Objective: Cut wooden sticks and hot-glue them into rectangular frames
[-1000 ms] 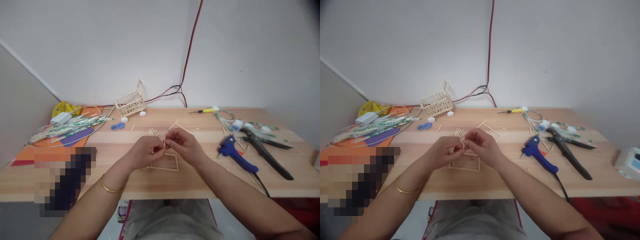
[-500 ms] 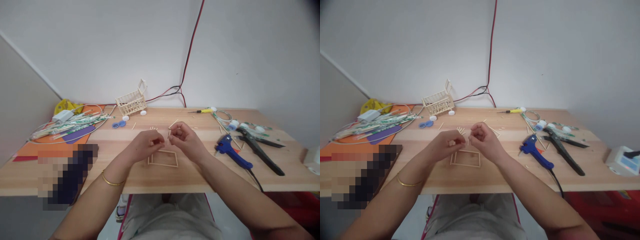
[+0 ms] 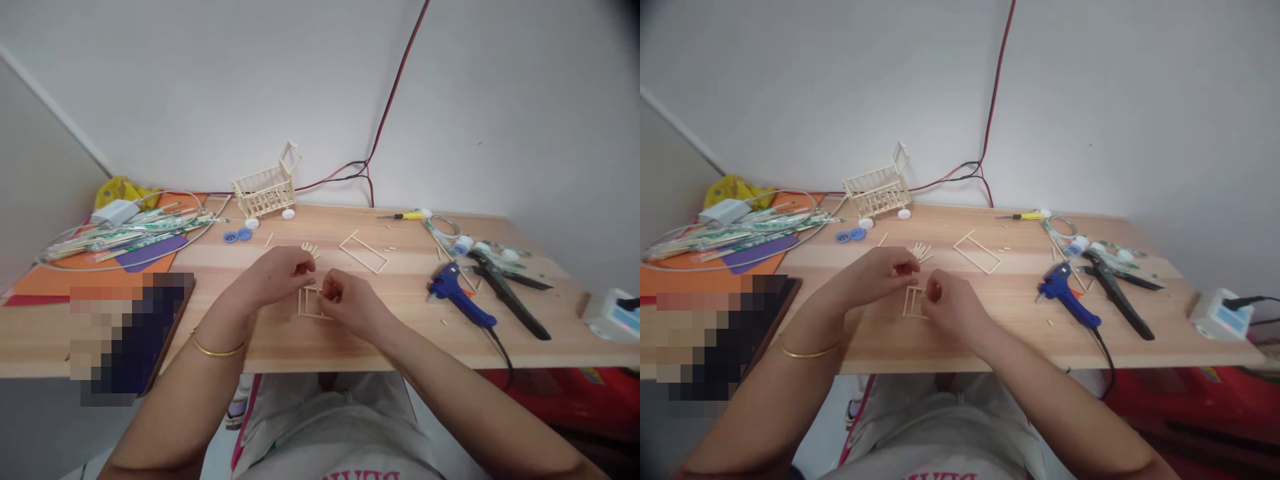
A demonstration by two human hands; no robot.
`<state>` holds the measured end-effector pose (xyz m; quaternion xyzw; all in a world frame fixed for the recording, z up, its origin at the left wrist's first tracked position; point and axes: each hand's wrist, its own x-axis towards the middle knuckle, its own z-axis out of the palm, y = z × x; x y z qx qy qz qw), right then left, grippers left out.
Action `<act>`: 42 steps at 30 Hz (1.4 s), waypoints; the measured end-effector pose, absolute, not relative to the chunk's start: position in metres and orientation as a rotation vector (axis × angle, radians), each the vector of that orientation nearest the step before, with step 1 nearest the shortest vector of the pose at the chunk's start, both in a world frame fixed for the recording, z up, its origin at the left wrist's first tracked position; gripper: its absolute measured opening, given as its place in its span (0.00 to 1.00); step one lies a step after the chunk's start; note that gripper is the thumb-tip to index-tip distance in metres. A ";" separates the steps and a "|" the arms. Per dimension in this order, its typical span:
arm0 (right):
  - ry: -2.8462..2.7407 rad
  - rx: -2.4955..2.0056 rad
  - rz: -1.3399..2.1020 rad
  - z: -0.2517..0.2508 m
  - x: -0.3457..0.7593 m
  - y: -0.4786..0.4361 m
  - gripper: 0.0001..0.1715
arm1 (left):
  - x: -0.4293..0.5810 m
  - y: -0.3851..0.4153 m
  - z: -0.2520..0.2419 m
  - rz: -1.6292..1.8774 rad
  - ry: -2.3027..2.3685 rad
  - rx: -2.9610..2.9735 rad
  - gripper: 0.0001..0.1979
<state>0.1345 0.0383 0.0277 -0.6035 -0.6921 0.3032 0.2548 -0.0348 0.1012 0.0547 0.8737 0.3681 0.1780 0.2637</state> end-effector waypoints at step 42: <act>-1.969 -2.465 -0.189 0.012 0.363 -0.006 0.20 | -0.012 0.090 0.068 1.189 0.951 1.494 0.10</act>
